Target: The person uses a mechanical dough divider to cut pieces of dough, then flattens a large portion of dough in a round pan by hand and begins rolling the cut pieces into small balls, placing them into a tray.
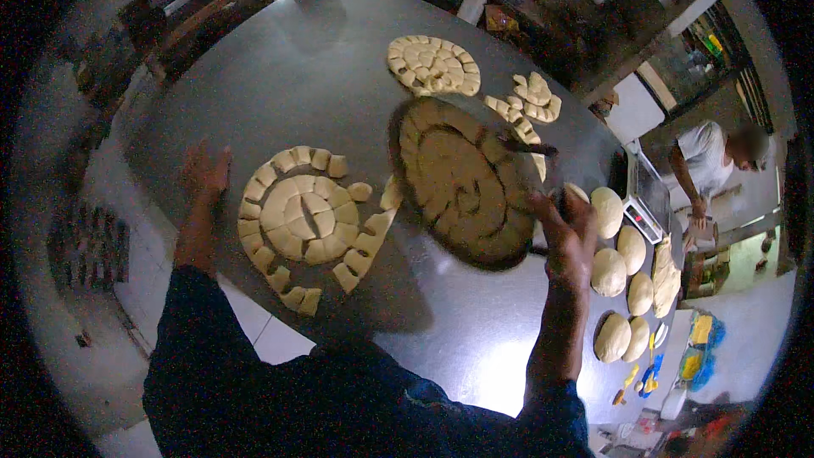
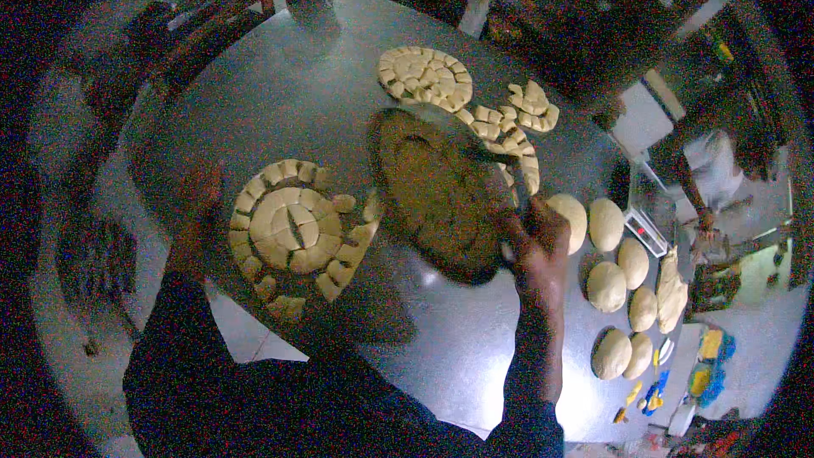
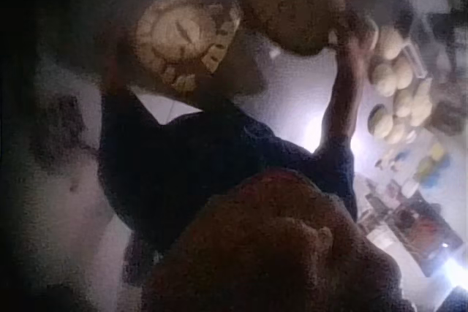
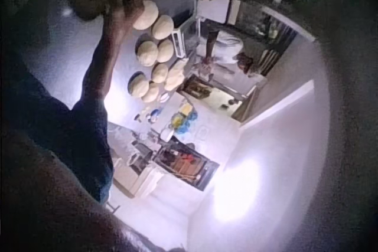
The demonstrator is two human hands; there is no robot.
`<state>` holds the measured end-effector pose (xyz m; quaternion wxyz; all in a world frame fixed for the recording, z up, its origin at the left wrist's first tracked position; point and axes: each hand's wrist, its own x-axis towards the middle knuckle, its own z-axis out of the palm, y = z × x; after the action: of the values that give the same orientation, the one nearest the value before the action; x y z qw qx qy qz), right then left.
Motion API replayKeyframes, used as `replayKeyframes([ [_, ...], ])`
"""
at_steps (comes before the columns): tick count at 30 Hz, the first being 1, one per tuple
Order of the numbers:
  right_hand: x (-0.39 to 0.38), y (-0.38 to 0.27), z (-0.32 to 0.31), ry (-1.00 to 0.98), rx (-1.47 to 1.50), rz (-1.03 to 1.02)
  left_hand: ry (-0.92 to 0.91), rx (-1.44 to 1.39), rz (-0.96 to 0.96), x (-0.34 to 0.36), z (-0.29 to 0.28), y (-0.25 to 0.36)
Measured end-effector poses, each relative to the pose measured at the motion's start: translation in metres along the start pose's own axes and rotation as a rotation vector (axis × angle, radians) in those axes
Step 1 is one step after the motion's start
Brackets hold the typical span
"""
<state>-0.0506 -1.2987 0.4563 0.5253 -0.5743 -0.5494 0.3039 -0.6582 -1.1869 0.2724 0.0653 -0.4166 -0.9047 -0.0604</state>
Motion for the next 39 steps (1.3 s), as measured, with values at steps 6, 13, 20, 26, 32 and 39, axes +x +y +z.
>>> replayKeyframes([
  [6,0.048,0.054,0.141,-0.132,-0.734,-0.898,0.030,-0.116,0.075,-0.005,0.011,0.005],
  [13,0.018,0.131,0.230,-0.535,-0.937,-0.525,0.108,-0.044,0.073,0.010,0.028,-0.001],
  [20,0.032,0.133,0.236,-0.608,-0.927,-0.462,0.075,-0.067,0.112,0.022,0.026,-0.007],
  [26,0.049,0.125,0.245,-0.768,-1.093,-0.398,-0.003,-0.114,0.021,-0.007,-0.014,-0.002],
  [32,0.051,0.099,0.235,-0.663,-1.024,-0.580,0.014,-0.139,0.051,0.007,0.011,-0.002],
  [39,0.100,0.023,0.243,-0.752,-0.988,-0.689,0.053,-0.126,0.039,0.015,0.042,-0.009],
])
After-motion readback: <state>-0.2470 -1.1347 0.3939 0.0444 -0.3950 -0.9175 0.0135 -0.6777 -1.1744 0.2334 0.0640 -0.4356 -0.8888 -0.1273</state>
